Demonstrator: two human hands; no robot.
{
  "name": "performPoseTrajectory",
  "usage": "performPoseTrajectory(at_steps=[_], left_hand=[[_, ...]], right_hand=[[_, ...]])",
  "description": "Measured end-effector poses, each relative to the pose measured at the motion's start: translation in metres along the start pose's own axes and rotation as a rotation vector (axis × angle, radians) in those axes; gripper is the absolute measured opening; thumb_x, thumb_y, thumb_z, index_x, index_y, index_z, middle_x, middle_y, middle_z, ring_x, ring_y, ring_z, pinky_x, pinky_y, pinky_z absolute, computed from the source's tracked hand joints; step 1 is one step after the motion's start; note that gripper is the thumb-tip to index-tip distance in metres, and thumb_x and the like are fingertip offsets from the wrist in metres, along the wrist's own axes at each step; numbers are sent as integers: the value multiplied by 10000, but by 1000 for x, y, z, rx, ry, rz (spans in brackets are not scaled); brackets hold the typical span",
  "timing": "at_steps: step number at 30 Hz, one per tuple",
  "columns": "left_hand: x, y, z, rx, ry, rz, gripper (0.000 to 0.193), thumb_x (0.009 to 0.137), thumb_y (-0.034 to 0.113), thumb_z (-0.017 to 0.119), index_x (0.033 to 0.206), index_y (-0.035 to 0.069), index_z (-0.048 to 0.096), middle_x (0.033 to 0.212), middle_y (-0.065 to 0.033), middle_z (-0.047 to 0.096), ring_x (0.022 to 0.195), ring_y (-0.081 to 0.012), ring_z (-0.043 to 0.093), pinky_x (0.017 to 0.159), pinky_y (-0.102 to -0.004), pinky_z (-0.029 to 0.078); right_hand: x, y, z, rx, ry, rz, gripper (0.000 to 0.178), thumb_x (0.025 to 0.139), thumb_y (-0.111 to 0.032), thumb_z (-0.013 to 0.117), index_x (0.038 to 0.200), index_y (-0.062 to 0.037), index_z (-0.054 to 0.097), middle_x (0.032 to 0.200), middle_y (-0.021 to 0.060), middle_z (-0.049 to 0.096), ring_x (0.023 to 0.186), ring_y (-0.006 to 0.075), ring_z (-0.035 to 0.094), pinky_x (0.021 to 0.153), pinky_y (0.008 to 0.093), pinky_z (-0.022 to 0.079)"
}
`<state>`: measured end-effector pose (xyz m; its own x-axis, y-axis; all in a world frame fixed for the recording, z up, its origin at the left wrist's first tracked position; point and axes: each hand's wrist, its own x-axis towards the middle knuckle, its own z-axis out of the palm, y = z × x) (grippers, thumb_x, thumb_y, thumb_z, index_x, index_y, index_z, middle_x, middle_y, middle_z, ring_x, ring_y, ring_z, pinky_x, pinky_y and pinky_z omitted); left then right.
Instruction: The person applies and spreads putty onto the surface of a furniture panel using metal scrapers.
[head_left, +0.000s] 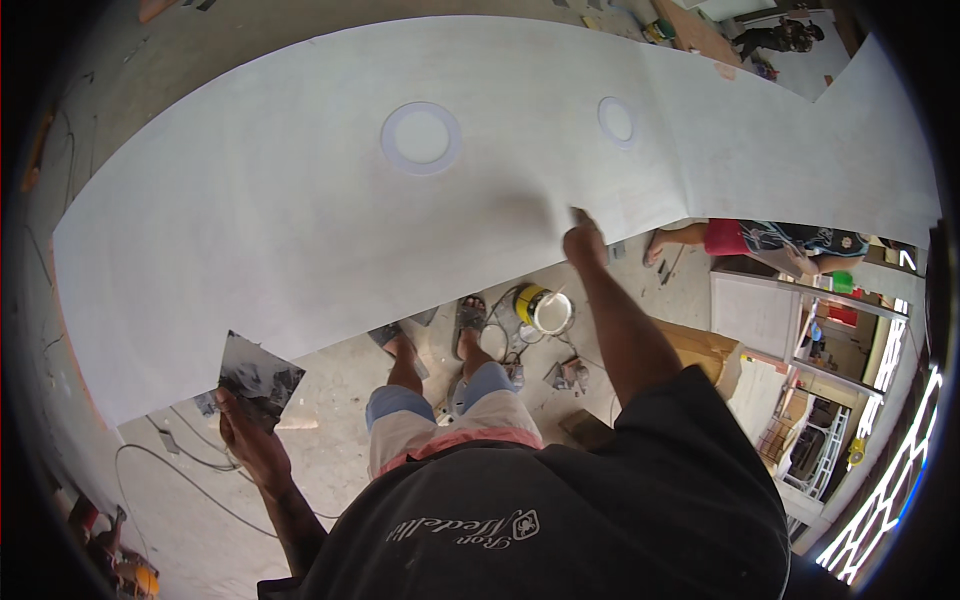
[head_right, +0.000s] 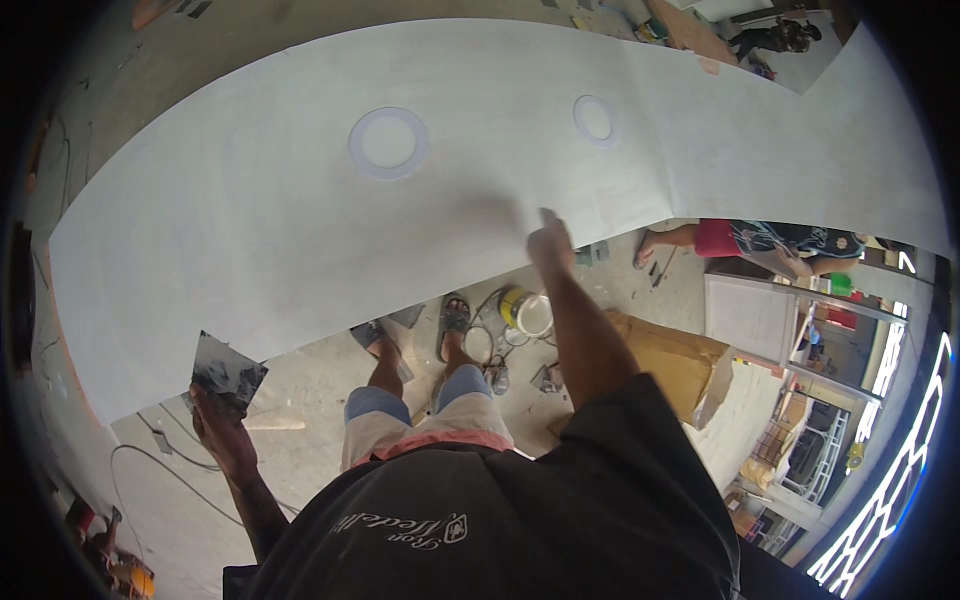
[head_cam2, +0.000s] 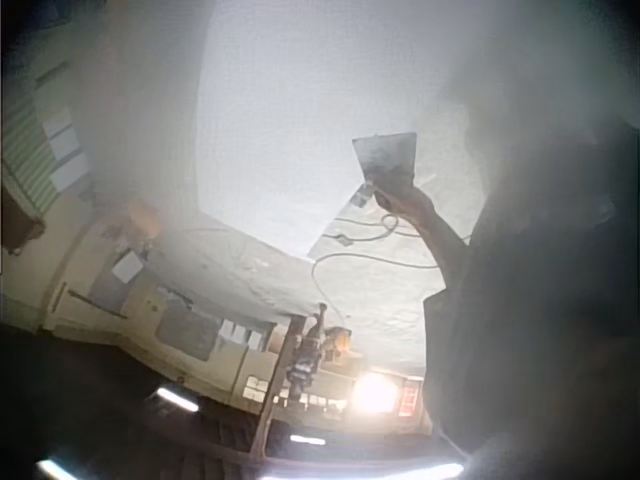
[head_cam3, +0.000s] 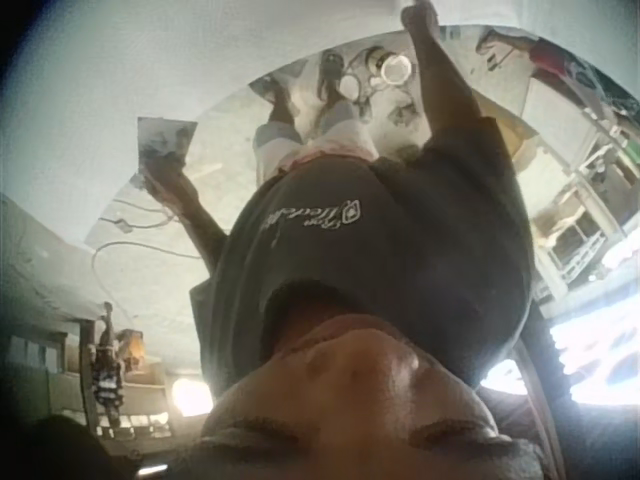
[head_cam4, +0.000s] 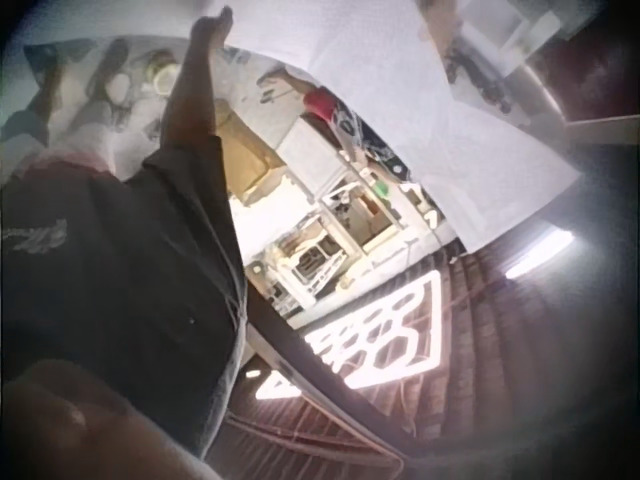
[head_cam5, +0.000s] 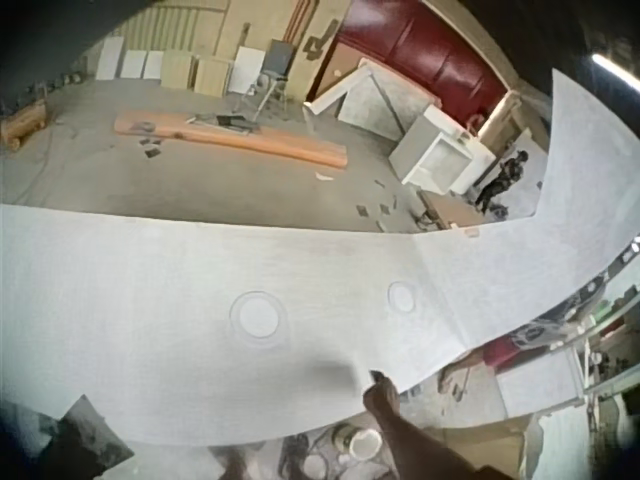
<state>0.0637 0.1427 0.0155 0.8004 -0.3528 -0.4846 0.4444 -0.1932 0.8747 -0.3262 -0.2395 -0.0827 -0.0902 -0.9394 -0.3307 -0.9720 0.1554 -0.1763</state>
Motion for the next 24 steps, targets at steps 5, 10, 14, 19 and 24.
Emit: performPoseTrajectory(at_steps=[5,10,14,19,24], left_hand=[[-3,7,-2,67,-22,-8,631,1025,509,475,1336,-40,501,1318,-127,553,1195,-215,529,1013,-360,415],[-10,23,46,117,-67,55,657,1023,515,473,1368,-45,477,1343,-144,540,1217,-229,524,1040,-368,404],[-24,38,52,60,-74,88,630,1025,404,523,1428,-63,401,1405,-196,489,1290,-286,482,1078,-410,385],[-22,-14,68,848,-179,852,560,1066,384,429,1457,-18,404,1411,-203,479,1296,-309,458,1069,-424,391],[-97,-7,282,163,-629,327,585,1039,441,443,1401,-18,448,1316,-158,535,1216,-330,530,1002,-444,451]], right_hand=[[-35,-90,75,67,-24,113,399,911,-175,468,1305,-120,495,1140,171,650,1062,378,642,849,506,527],[-198,-212,173,173,-716,-546,437,853,-70,510,1275,-146,599,1253,127,607,1174,340,589,918,529,504],[-237,-188,100,406,-676,-886,282,872,-78,534,1119,-114,667,1115,121,656,1082,319,642,868,474,532],[-118,-13,24,333,-548,-564,436,881,-105,506,1308,-141,584,1212,128,628,1115,330,621,945,456,501],[-43,160,-28,545,-270,-294,441,930,-168,455,1358,-110,544,1306,221,583,1207,389,562,1012,475,460]])
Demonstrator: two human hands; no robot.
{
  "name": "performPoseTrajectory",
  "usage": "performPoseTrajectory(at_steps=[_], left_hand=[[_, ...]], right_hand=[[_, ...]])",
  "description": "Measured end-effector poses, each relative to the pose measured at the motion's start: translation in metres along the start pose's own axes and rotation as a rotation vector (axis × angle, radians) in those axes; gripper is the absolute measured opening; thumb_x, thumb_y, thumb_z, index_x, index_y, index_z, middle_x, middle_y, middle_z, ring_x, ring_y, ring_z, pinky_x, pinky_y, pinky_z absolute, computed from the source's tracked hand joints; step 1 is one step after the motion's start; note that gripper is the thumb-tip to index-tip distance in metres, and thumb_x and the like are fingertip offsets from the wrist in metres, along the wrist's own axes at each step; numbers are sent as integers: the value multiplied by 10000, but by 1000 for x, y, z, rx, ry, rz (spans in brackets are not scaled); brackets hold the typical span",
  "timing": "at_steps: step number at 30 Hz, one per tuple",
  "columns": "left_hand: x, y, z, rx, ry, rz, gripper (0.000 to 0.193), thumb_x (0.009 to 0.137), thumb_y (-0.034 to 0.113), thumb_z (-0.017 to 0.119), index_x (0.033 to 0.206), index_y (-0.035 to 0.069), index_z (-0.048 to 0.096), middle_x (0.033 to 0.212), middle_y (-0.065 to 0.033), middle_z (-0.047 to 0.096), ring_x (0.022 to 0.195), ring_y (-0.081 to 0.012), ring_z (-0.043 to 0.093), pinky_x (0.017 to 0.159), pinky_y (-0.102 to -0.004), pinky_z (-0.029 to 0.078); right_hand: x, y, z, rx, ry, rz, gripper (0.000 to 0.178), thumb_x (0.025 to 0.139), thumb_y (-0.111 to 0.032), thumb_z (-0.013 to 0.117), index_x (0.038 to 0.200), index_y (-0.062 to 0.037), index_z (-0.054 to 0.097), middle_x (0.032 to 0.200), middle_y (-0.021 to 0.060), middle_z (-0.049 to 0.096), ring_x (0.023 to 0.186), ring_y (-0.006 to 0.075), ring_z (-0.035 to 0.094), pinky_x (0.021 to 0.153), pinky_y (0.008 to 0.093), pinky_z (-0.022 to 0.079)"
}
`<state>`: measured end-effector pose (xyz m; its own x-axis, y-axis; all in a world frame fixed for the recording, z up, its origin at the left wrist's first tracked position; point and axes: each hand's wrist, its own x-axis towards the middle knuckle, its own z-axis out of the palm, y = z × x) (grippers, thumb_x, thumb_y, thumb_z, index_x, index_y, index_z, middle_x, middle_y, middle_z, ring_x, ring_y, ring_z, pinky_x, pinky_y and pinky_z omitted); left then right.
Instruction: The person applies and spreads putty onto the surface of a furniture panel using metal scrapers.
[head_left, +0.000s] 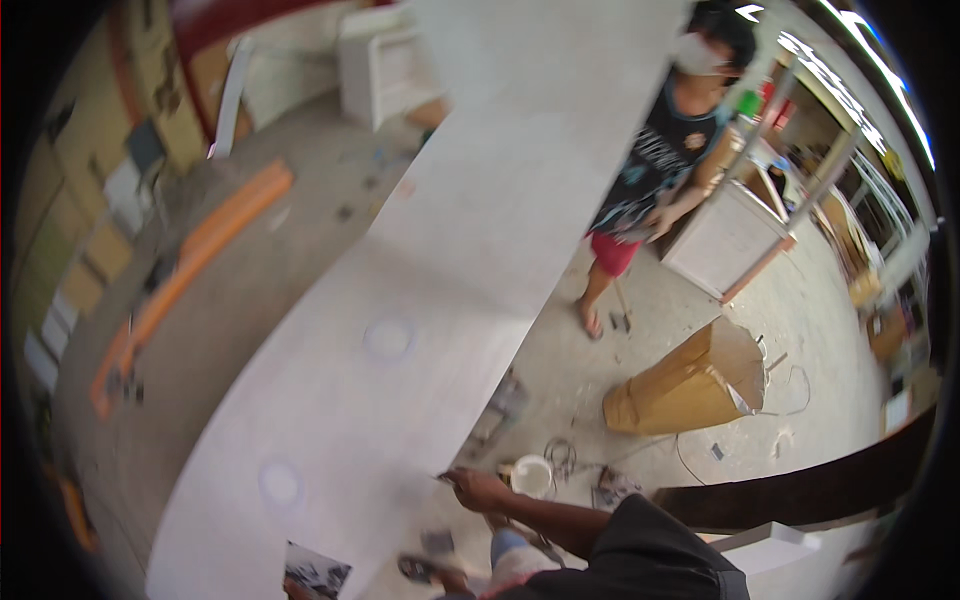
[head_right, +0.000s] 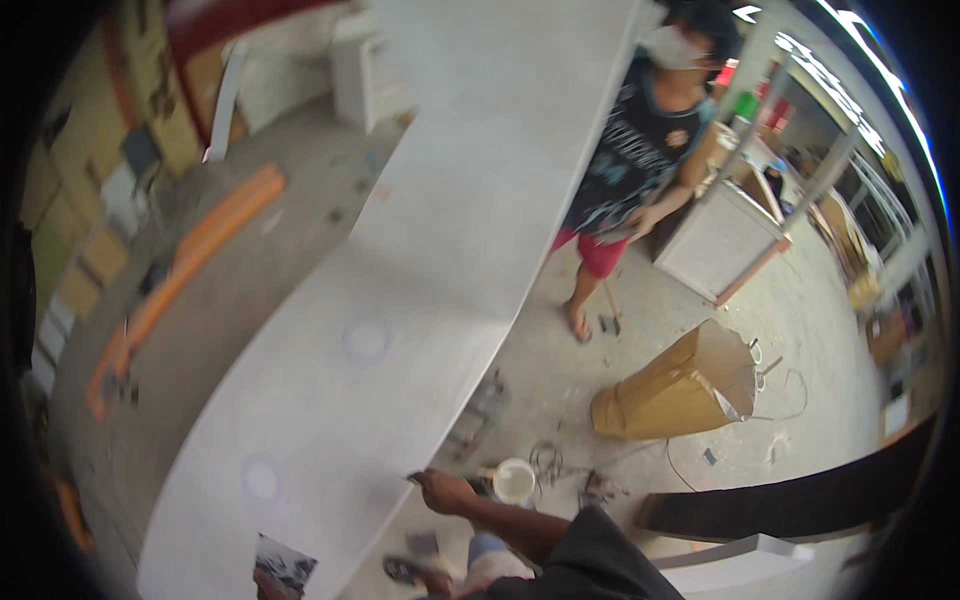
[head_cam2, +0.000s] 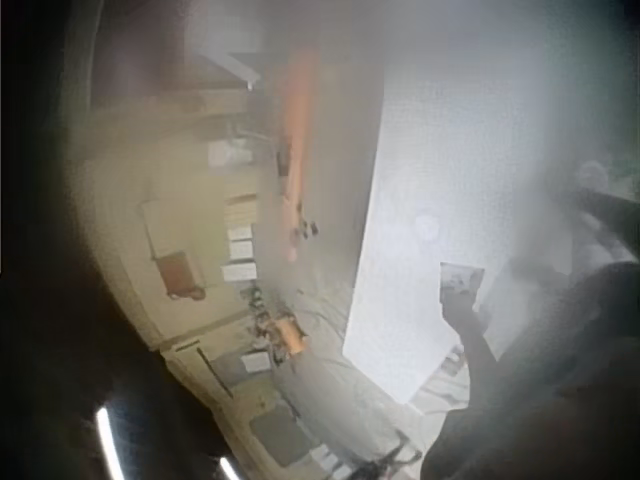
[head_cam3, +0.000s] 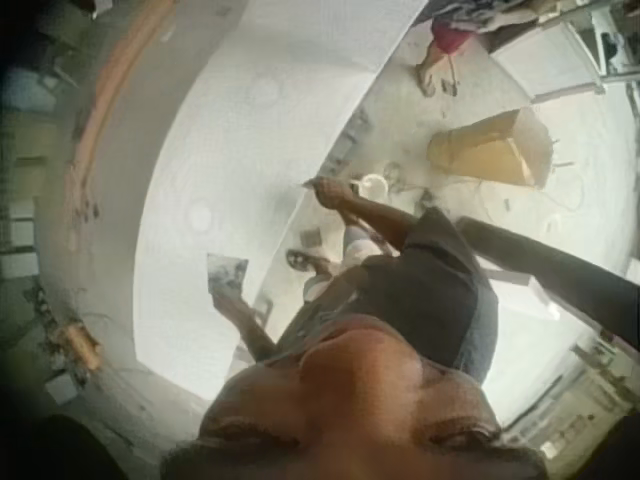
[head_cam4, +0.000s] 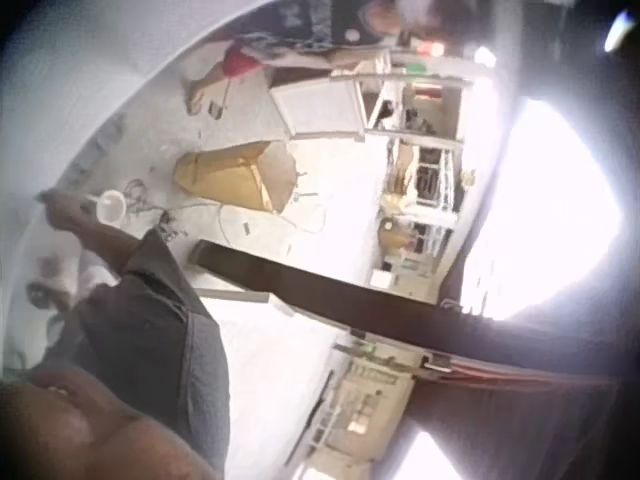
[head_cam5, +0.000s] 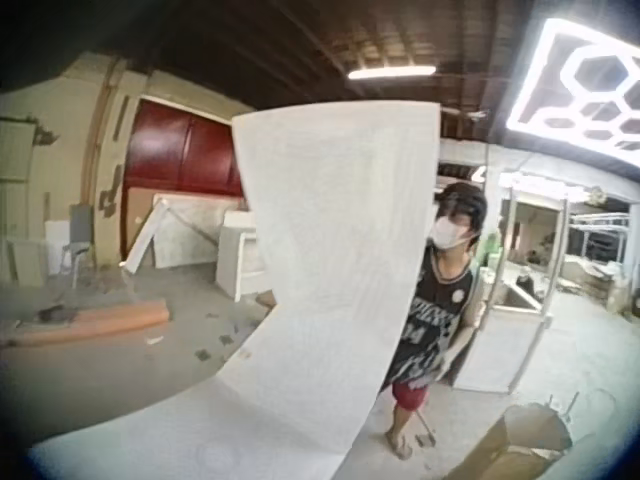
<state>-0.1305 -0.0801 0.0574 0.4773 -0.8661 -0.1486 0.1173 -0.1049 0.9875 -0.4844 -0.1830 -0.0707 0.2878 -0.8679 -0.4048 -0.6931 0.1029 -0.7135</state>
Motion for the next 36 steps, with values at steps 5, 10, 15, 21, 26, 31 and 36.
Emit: performPoseTrajectory(at_steps=[5,10,15,21,26,31,36], left_hand=[[17,63,145,434,-270,133,436,1061,353,421,1229,-24,560,1093,-114,599,955,-235,588,792,-356,510],[-4,138,257,386,-399,58,392,1051,325,432,1145,-16,603,1035,-84,608,900,-209,592,755,-338,519],[17,139,293,406,-359,55,403,1051,346,427,1130,-7,607,1014,-72,600,862,-197,568,742,-332,501],[53,134,293,408,-419,57,385,1040,329,439,1146,-3,602,1015,-69,596,865,-184,555,756,-334,494],[57,152,306,437,-437,78,372,1035,323,462,1164,4,605,1025,-68,599,859,-186,561,742,-336,494],[51,166,294,547,-405,197,389,1037,348,472,1144,-1,608,1000,-69,608,845,-185,571,716,-347,498],[15,203,293,480,-288,172,399,1037,360,475,1135,-4,604,984,-89,602,839,-214,584,708,-362,507]], right_hand=[[-22,36,-108,152,241,96,478,900,-165,484,1370,-89,525,1289,253,585,1212,415,549,1021,477,445],[-34,60,-142,288,319,120,508,885,-174,496,1382,-68,505,1278,285,580,1211,431,543,1021,484,437],[-45,91,-129,399,324,166,518,868,-181,504,1367,-42,508,1244,286,600,1169,441,567,1016,473,449],[-99,40,-203,714,136,242,674,1067,-392,366,1589,-96,58,1608,201,249,1449,354,306,1175,478,269],[-42,106,-134,448,402,223,520,855,-226,517,1348,-60,530,1155,299,638,1113,447,601,968,495,471],[-29,92,-148,477,414,198,521,861,-258,520,1344,-66,542,1164,297,636,1121,439,601,965,493,473],[-12,90,-138,466,417,82,505,879,-265,512,1348,-80,543,1168,287,641,1123,443,599,960,492,476]])
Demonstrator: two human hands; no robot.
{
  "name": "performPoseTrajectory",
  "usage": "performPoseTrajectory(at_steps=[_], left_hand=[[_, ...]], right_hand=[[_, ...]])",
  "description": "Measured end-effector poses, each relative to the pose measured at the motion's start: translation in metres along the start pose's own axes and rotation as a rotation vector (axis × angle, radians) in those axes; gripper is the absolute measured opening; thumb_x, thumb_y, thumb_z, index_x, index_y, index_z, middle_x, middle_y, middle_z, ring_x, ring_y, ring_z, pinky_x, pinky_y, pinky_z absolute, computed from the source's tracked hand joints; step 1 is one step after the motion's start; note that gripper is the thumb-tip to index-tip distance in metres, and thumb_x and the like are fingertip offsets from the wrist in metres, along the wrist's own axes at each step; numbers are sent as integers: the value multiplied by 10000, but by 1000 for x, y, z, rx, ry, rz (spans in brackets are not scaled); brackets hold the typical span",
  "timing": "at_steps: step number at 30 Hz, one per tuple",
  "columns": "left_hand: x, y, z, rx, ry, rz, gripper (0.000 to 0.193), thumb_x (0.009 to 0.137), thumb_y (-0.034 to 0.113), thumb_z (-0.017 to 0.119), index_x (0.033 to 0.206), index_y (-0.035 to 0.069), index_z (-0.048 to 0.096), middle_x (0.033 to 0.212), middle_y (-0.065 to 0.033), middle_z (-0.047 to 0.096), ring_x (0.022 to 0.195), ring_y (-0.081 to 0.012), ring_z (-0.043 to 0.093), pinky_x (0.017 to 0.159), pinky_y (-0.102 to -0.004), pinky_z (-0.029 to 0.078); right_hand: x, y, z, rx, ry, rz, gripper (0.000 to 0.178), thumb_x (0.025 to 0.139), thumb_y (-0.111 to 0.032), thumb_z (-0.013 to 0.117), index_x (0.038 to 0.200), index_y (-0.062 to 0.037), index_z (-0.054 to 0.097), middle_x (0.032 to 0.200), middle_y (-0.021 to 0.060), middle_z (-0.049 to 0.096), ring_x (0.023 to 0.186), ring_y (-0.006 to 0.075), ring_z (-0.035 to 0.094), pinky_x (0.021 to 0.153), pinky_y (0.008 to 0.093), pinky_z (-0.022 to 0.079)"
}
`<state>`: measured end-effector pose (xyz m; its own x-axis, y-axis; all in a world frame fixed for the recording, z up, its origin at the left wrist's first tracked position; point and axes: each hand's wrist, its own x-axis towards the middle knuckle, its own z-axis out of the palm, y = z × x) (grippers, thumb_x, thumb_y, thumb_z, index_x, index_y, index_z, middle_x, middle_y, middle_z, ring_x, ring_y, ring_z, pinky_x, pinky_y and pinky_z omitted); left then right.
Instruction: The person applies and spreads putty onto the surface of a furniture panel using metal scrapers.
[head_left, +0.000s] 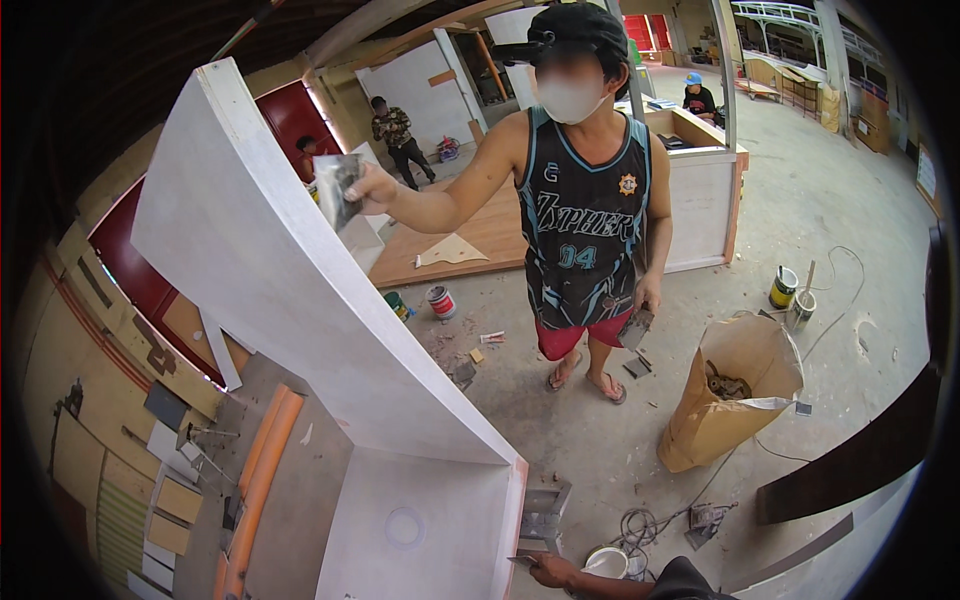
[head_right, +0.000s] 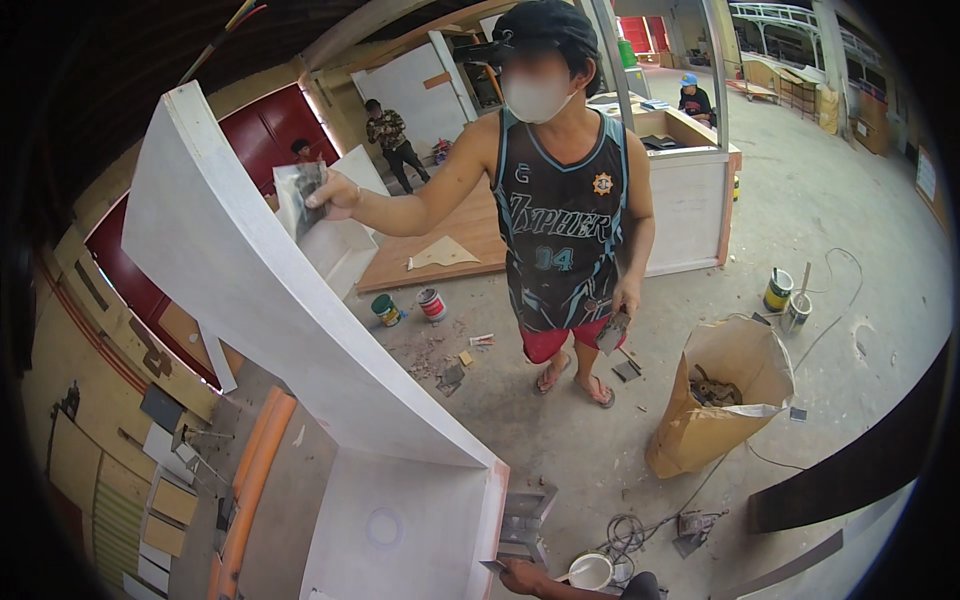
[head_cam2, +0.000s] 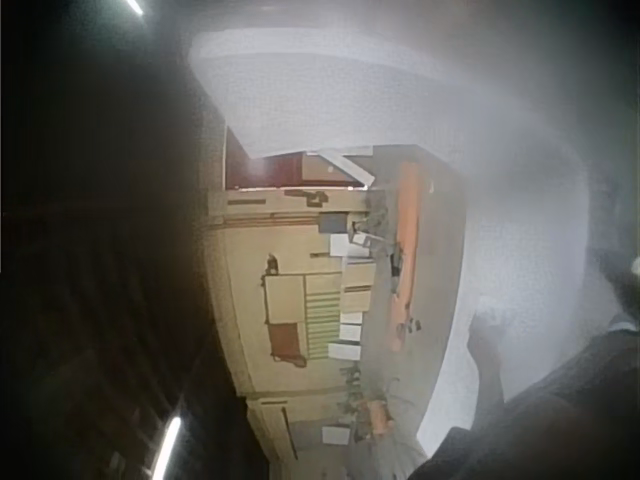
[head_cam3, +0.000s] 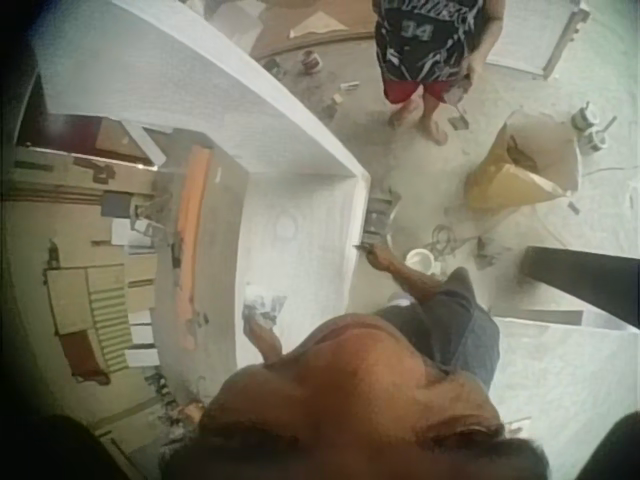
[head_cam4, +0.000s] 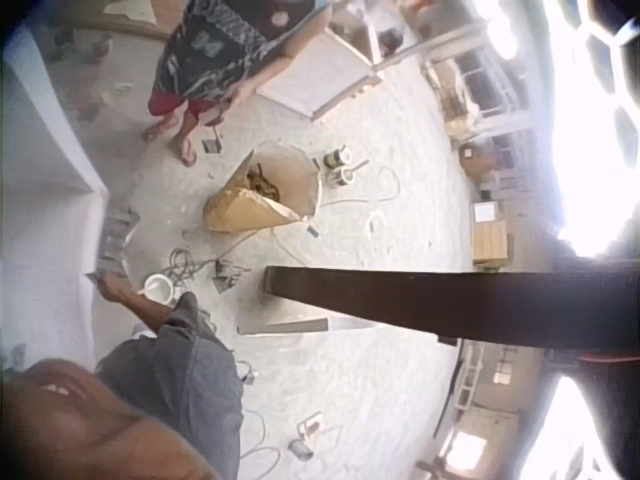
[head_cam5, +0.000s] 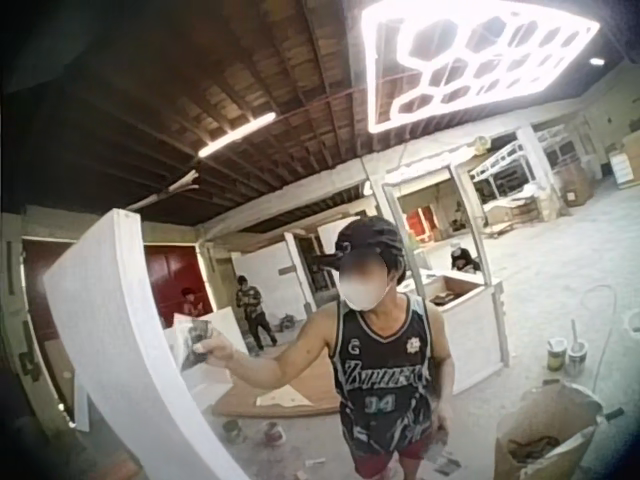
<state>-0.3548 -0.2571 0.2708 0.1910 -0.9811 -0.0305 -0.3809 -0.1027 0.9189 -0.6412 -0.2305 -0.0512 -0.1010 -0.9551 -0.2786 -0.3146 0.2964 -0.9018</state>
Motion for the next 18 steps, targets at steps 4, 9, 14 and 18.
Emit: performPoseTrajectory(at_steps=[4,9,14,18], left_hand=[[-7,-21,-6,-280,102,-81,398,1033,357,480,1159,-8,576,944,-104,592,850,-243,594,723,-368,518],[-5,-52,-17,-87,58,40,410,1037,376,477,1170,-1,566,934,-96,583,834,-229,585,751,-374,514],[-22,-24,8,-70,130,-46,443,1045,424,468,1159,11,579,949,-77,581,821,-209,567,767,-370,504],[-31,-15,20,-130,142,-136,479,1048,454,448,1171,12,585,959,-72,587,827,-198,557,749,-357,494]], right_hand=[[5,7,12,-25,-63,8,519,879,-266,510,1368,-93,525,1173,285,640,1125,444,598,954,495,479],[4,8,12,-111,-201,57,447,1054,-394,335,1456,-276,489,1435,169,523,1307,373,495,1085,506,375],[-1,29,-3,-43,-188,69,522,958,-395,422,1402,-136,519,1340,234,548,1250,406,511,1036,496,410],[-14,18,-26,-37,-109,56,509,862,-263,520,1333,-73,541,1175,278,643,1101,448,607,927,502,486]])
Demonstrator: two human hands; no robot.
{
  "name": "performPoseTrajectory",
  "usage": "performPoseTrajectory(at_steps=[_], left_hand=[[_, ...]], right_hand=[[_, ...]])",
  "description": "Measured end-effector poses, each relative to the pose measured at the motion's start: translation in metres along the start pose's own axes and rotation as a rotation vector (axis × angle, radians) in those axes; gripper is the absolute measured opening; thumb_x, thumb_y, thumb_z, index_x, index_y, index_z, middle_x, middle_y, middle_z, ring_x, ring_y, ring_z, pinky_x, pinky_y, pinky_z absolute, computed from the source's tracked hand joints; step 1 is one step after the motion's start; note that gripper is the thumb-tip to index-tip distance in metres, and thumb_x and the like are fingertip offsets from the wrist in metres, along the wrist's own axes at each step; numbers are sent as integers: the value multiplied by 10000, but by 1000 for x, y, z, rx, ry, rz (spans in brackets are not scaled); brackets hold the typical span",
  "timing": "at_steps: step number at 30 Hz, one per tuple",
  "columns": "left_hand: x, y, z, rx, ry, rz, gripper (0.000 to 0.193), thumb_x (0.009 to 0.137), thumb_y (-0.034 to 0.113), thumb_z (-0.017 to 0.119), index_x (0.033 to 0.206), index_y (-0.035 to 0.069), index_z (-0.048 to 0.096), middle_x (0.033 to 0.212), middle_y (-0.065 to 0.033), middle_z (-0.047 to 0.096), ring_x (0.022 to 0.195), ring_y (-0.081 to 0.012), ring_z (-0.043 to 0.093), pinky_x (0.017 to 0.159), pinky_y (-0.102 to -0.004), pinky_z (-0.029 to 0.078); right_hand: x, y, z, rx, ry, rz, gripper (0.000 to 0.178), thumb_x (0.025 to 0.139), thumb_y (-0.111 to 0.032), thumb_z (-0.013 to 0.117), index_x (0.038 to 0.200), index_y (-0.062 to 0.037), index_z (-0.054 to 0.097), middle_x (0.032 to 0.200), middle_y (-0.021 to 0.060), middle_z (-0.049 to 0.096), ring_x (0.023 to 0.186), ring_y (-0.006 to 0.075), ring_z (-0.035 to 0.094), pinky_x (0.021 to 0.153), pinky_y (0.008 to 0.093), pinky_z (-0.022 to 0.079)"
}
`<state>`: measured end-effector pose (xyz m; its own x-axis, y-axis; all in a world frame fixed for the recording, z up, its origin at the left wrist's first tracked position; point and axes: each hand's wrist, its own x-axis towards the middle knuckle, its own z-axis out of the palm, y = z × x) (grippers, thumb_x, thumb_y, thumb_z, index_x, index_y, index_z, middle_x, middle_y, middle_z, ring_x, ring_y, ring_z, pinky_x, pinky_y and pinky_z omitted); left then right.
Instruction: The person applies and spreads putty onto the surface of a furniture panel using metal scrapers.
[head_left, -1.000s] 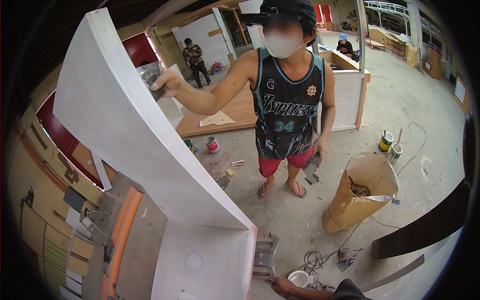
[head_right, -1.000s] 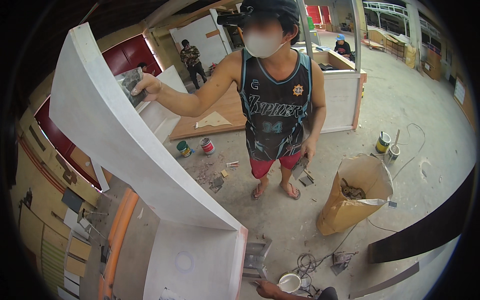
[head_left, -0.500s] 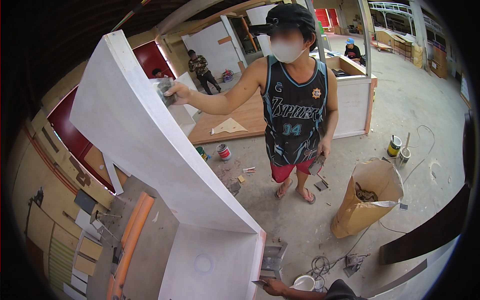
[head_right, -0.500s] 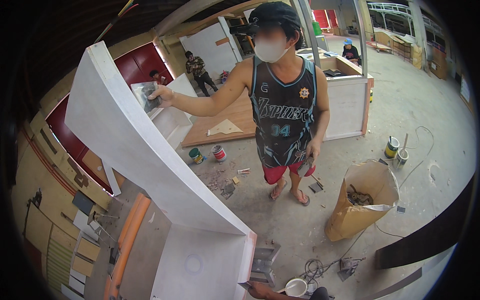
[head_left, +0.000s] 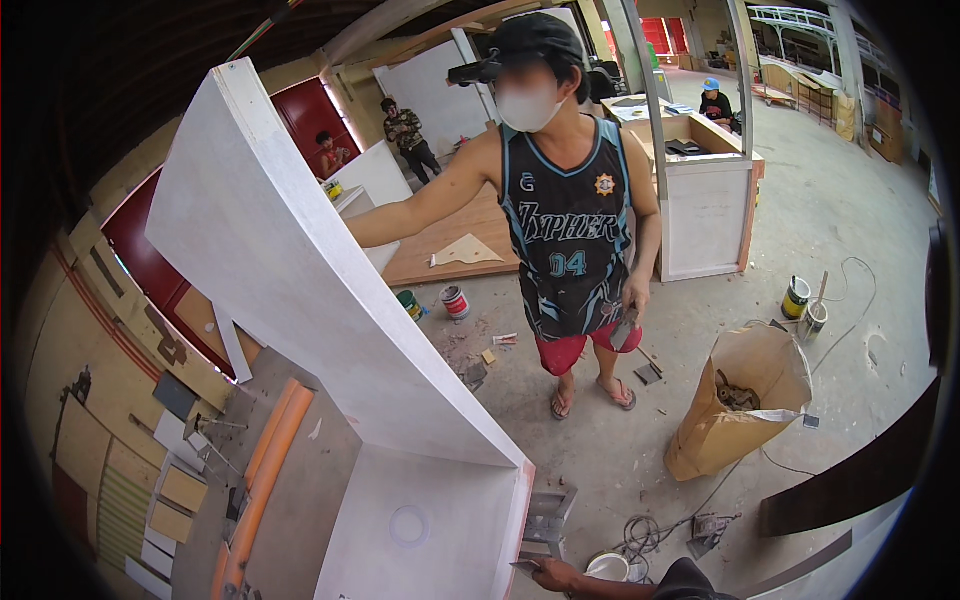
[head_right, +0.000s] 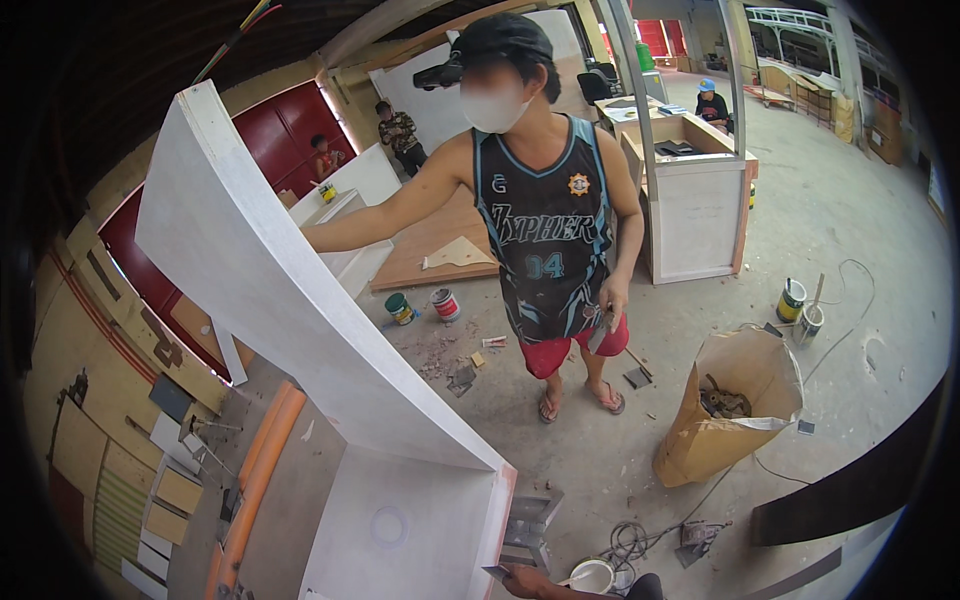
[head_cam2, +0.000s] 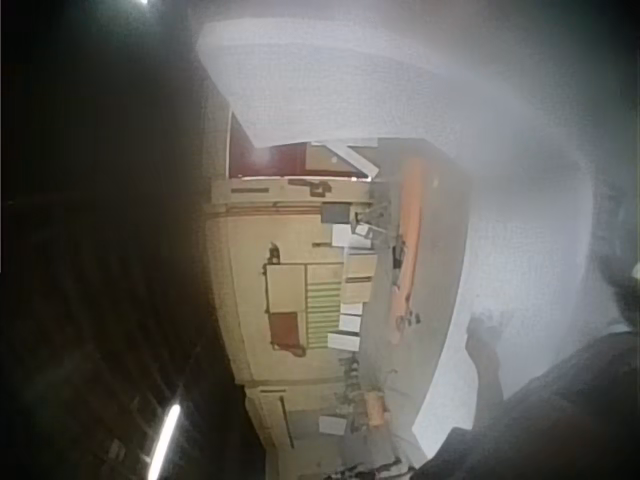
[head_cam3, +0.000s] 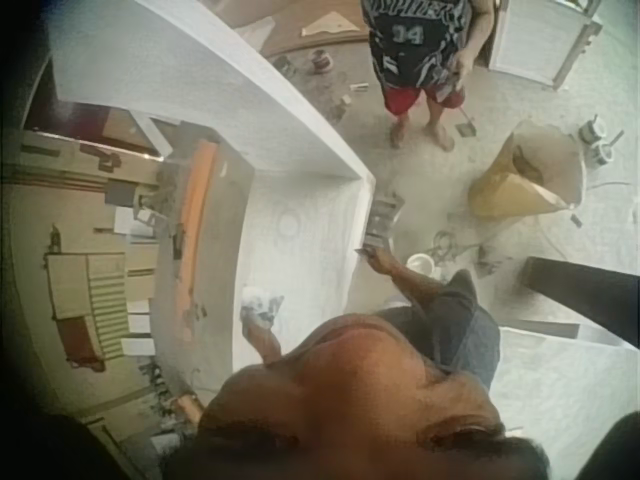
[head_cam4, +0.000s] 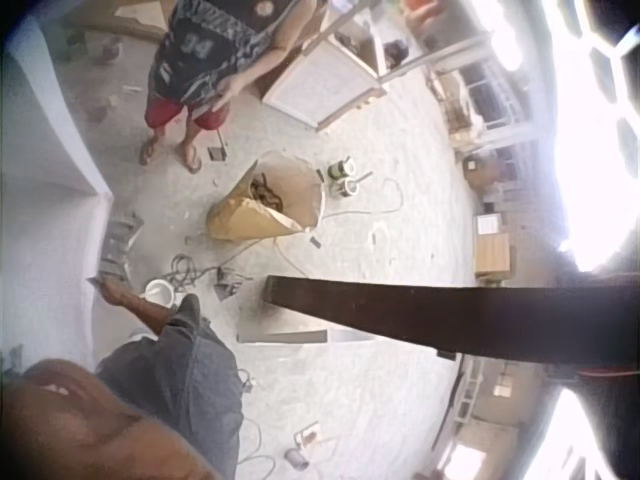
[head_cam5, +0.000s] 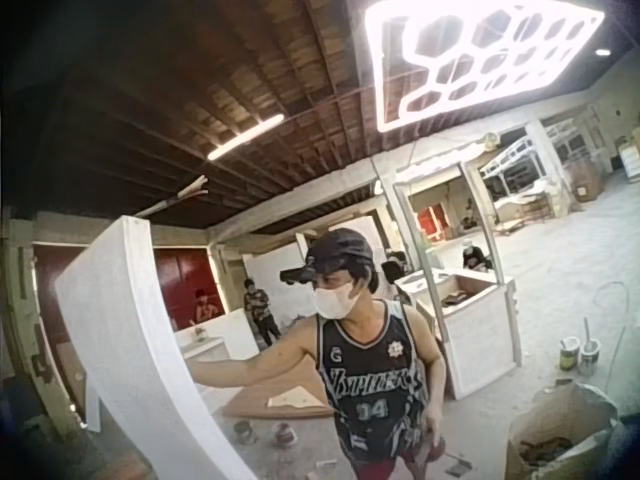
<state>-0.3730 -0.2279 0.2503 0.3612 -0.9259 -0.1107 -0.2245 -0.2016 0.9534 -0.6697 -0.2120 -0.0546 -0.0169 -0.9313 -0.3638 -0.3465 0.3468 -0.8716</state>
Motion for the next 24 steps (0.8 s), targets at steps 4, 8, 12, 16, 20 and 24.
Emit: performPoseTrajectory(at_steps=[4,8,12,16,20,24], left_hand=[[1,-22,-11,120,-8,103,468,1051,432,444,1180,6,589,968,-70,590,825,-186,553,728,-344,490],[-12,3,5,42,65,-22,439,1051,392,443,1179,-2,588,969,-72,590,826,-180,553,716,-336,489],[-12,-10,-1,-59,79,-31,398,1046,344,453,1167,-10,587,977,-78,588,810,-190,558,715,-337,496],[-7,-24,-8,-240,23,13,386,1043,337,468,1163,-10,585,991,-82,584,804,-208,575,749,-355,522],[-12,-23,-8,-107,51,16,407,1042,361,477,1164,-12,582,993,-84,581,822,-216,588,779,-376,541],[-13,-5,-3,-112,50,49,393,1037,351,487,1153,-11,587,977,-77,586,828,-206,585,748,-358,531]], right_hand=[[-5,4,-5,44,56,-103,505,856,-258,524,1324,-68,542,1169,275,646,1094,443,613,917,499,489],[-1,-2,-11,24,-8,-14,506,853,-259,528,1320,-65,544,1165,276,646,1107,430,614,924,483,490],[-2,-9,-16,23,-47,-1,505,853,-263,526,1315,-60,549,1164,275,646,1110,424,614,934,474,491],[-1,-10,-11,1,-49,-15,512,859,-261,517,1332,-67,548,1195,261,641,1122,419,612,949,467,492],[-3,-3,-11,40,-60,-27,527,869,-253,499,1363,-74,537,1213,262,638,1145,419,605,971,471,480],[-4,-24,-14,22,-52,-43,518,877,-253,494,1358,-69,540,1190,271,648,1140,427,607,971,482,474]])
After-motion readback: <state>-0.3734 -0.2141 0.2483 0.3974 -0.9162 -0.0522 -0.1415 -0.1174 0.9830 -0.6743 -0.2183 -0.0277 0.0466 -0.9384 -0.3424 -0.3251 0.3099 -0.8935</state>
